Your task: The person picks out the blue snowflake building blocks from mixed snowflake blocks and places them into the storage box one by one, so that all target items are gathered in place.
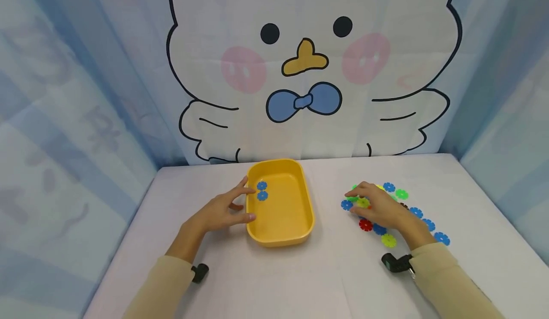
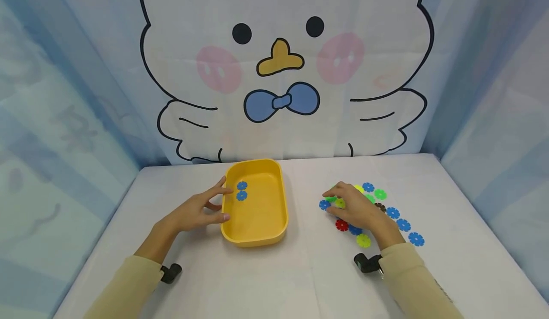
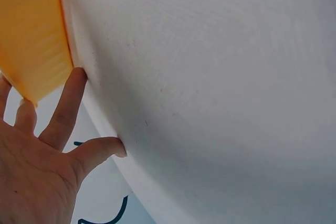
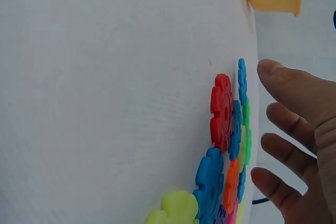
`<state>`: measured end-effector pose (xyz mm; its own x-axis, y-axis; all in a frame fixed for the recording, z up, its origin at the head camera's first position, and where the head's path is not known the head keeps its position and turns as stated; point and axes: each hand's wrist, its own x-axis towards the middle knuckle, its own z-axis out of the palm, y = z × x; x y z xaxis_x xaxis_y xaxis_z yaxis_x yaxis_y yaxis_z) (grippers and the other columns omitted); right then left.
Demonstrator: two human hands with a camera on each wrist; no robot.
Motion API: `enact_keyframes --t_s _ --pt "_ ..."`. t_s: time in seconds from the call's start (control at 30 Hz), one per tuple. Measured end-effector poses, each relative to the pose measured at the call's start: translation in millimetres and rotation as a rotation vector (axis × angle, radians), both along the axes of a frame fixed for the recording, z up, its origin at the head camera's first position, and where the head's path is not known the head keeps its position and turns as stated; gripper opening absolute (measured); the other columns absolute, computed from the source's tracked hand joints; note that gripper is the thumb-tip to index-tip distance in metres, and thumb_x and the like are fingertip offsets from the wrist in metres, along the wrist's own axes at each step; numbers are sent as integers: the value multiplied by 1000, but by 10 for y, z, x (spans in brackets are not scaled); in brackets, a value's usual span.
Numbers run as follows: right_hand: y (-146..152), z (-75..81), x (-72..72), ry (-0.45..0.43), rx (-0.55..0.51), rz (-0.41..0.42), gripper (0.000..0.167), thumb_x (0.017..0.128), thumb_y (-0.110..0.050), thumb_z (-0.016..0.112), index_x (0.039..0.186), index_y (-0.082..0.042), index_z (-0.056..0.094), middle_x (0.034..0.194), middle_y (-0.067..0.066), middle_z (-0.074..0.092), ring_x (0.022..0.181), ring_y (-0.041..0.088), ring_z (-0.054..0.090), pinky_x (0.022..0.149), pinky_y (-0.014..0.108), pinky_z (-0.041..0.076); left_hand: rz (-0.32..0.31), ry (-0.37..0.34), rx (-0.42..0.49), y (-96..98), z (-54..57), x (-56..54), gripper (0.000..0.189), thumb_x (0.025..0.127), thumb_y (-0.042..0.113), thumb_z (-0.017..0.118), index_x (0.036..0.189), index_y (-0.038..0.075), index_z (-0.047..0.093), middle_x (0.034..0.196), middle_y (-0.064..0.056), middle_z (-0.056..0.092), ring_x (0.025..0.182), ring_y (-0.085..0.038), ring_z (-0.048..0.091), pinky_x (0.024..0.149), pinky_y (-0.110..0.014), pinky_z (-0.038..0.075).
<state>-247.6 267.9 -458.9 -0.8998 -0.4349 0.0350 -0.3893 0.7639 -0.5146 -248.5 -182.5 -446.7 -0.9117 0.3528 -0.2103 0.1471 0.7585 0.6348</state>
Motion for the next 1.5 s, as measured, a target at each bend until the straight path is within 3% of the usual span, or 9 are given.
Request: enact_keyframes --t_s 0.2,0.57,1.03,1.5 --pt "7 -22 -27 -1 48 -9 37 92 -26 79 126 -14 72 126 9 60 124 36 50 104 62 48 1 -3 -2 18 30 -18 71 83 62 77 146 48 49 169 26 8 124 -24 65 96 -53 58" --pt "20 -32 -51 38 56 23 35 92 -28 79 123 -13 75 126 12 59 115 35 49 95 57 51 0 8 -7 41 41 -47 73 82 63 77 147 49 48 169 27 8 124 -24 65 97 -52 57" --pt "-12 -57 -73 30 67 -5 32 95 -26 76 125 -14 74 133 15 55 118 38 47 100 63 47 -29 38 23 18 -2 -47 72 84 62 76 148 45 48 170 21 10 123 -25 66 96 -51 58" --pt "-128 -52 -105 -62 70 -75 22 94 -23 76 114 -16 69 139 18 54 123 40 45 107 64 43 3 29 31 -1 -23 20 74 84 63 75 150 45 47 171 18 11 125 -28 64 95 -53 58"
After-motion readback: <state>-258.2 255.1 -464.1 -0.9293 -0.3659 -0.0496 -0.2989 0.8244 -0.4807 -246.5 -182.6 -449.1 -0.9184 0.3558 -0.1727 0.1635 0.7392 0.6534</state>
